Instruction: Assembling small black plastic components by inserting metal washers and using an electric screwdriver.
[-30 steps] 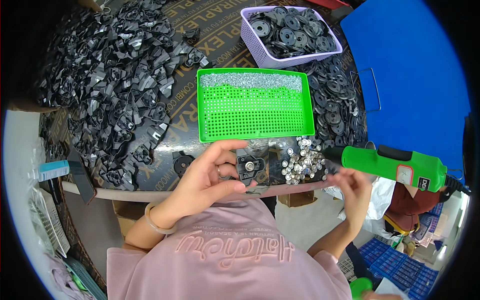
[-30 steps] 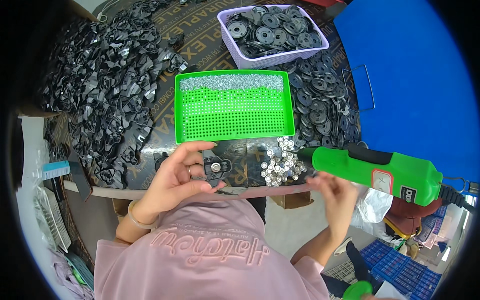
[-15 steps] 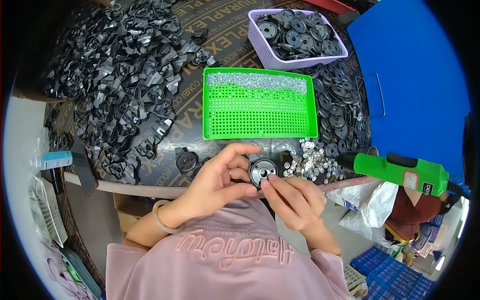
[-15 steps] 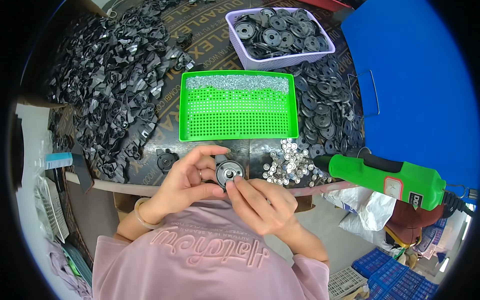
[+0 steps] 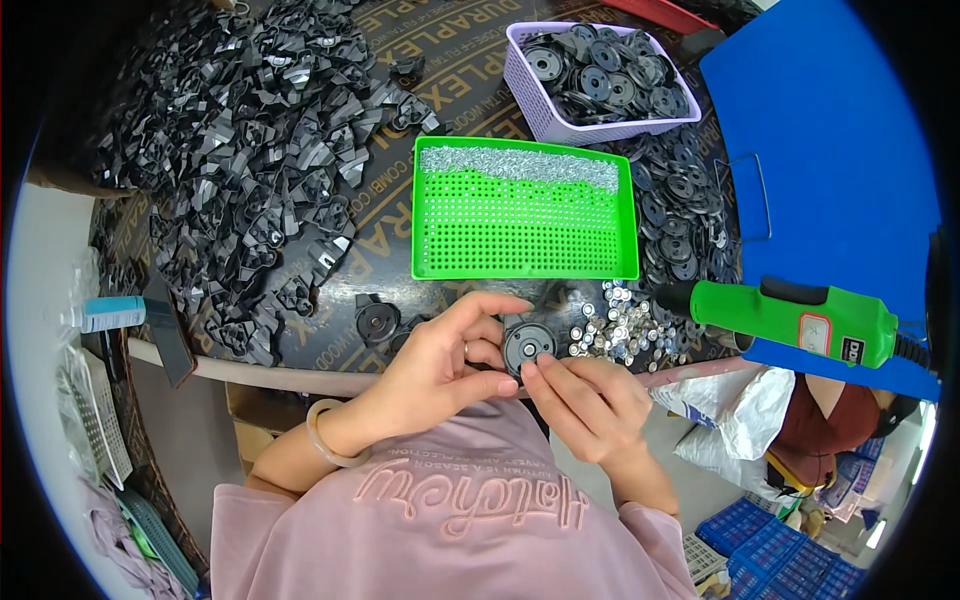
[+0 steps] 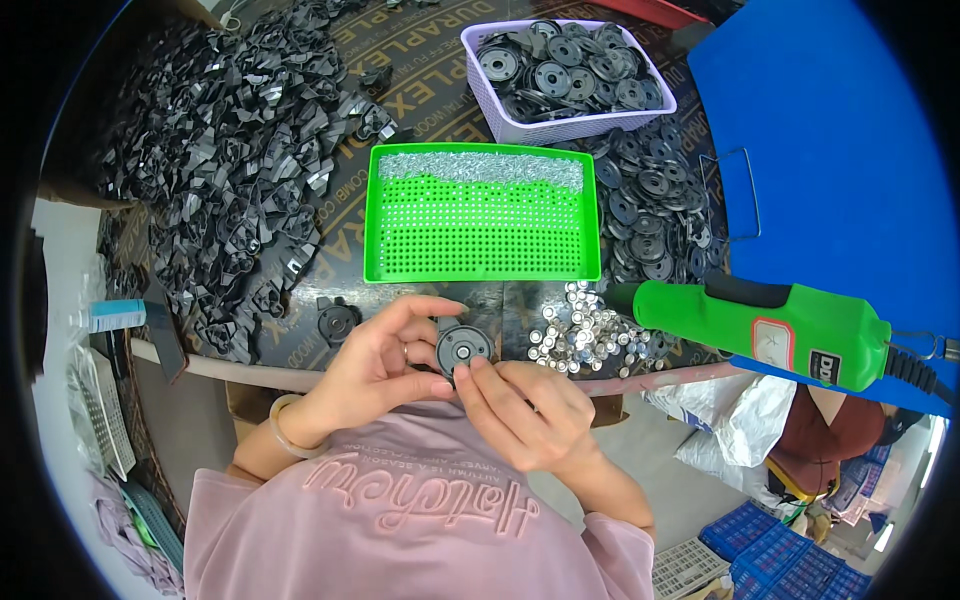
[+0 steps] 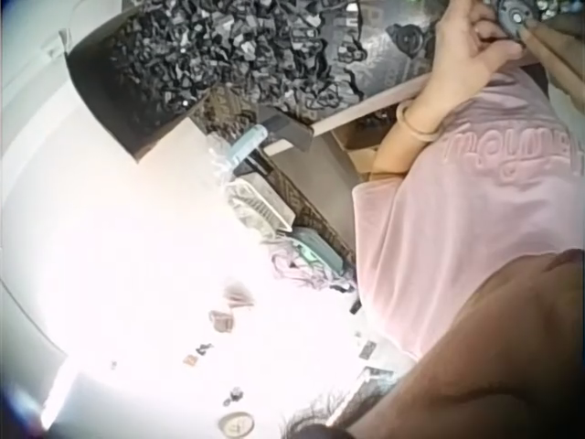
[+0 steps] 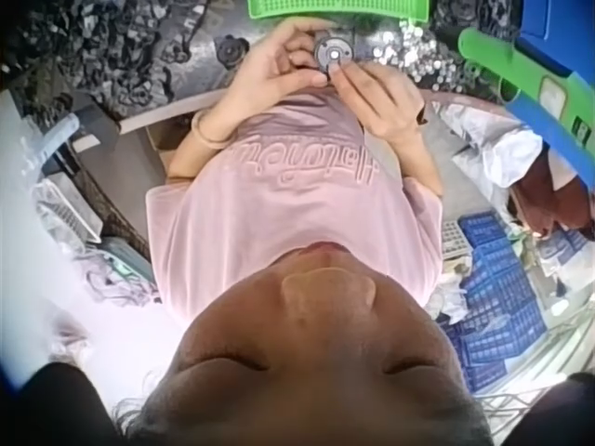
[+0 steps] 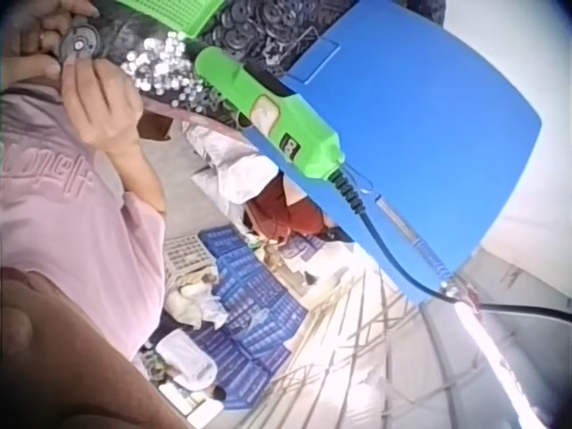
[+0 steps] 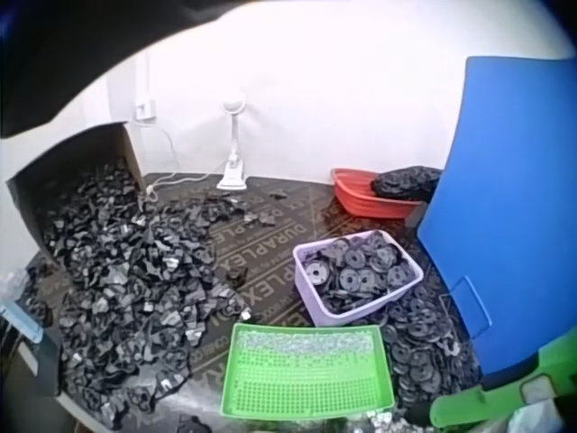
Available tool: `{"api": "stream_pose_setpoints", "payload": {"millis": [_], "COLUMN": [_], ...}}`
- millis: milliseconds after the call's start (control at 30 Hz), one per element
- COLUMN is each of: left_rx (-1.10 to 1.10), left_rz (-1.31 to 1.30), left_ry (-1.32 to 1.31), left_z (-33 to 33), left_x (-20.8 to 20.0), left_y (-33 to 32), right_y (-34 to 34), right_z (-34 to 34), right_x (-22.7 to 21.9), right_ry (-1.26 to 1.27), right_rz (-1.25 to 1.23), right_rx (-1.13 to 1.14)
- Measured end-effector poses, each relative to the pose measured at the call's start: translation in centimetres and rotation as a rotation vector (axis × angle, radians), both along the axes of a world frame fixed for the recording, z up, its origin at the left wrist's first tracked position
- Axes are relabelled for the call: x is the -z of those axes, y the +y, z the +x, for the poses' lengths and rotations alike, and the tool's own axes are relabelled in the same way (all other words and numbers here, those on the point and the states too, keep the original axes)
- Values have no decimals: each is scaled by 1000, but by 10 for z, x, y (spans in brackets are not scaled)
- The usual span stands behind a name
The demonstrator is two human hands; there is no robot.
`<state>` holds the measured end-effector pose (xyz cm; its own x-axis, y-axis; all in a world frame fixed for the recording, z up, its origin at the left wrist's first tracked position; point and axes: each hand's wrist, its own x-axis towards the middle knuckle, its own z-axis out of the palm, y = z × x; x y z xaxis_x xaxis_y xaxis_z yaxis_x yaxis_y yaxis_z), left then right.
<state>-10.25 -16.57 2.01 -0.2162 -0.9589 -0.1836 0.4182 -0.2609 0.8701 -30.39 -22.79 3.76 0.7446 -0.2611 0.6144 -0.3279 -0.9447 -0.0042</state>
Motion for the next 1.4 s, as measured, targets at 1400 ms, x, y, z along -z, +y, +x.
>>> {"api": "stream_pose_setpoints", "payload": {"millis": [1400], "left_rx": [-828], "left_rz": [-93], "left_ry": [-1455], "left_z": [120], "left_x": [13], "left_y": [51], "right_y": [-6], "right_z": [-35], "right_x": [37], "right_ry": [-76], "right_rz": [772], "right_rx": [674]}}
